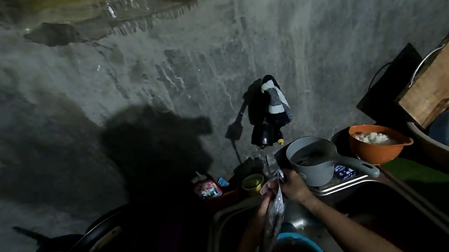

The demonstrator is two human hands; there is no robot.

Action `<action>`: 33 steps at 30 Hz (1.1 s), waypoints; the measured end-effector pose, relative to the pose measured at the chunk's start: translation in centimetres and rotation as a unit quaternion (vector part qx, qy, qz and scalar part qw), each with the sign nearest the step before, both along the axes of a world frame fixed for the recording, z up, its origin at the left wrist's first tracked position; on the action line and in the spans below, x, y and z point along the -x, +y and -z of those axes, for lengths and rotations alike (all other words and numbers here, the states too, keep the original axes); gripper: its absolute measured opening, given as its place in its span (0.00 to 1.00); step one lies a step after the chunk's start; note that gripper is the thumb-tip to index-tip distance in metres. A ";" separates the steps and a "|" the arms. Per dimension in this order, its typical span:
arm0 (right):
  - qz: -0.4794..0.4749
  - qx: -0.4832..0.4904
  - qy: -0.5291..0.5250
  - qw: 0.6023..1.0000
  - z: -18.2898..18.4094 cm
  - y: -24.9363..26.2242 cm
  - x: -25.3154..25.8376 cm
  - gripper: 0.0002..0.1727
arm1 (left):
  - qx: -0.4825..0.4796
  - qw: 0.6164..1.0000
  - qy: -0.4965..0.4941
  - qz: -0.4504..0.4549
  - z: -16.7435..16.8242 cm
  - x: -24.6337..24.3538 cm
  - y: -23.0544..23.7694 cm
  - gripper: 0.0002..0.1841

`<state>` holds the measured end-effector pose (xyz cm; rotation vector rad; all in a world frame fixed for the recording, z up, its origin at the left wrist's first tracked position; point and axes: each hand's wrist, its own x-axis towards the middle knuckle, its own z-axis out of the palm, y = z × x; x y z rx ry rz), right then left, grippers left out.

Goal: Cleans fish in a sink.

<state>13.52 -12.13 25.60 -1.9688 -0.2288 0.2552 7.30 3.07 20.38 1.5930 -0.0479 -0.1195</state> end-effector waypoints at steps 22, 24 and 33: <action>-0.077 -0.111 0.131 0.982 0.1 -1.5 0.3 0.22 | 0.013 0.999 0.015 0.030 -1.1 1.1 -0.2 0.23; -0.081 -0.116 0.131 0.981 0.2 -1.7 0.4 0.20 | 0.026 0.999 0.012 0.038 -0.8 0.9 0.0 0.23; -0.052 -0.142 0.125 0.981 1.0 -1.5 0.8 0.23 | 0.025 0.999 0.044 0.017 0.1 -0.1 0.4 0.27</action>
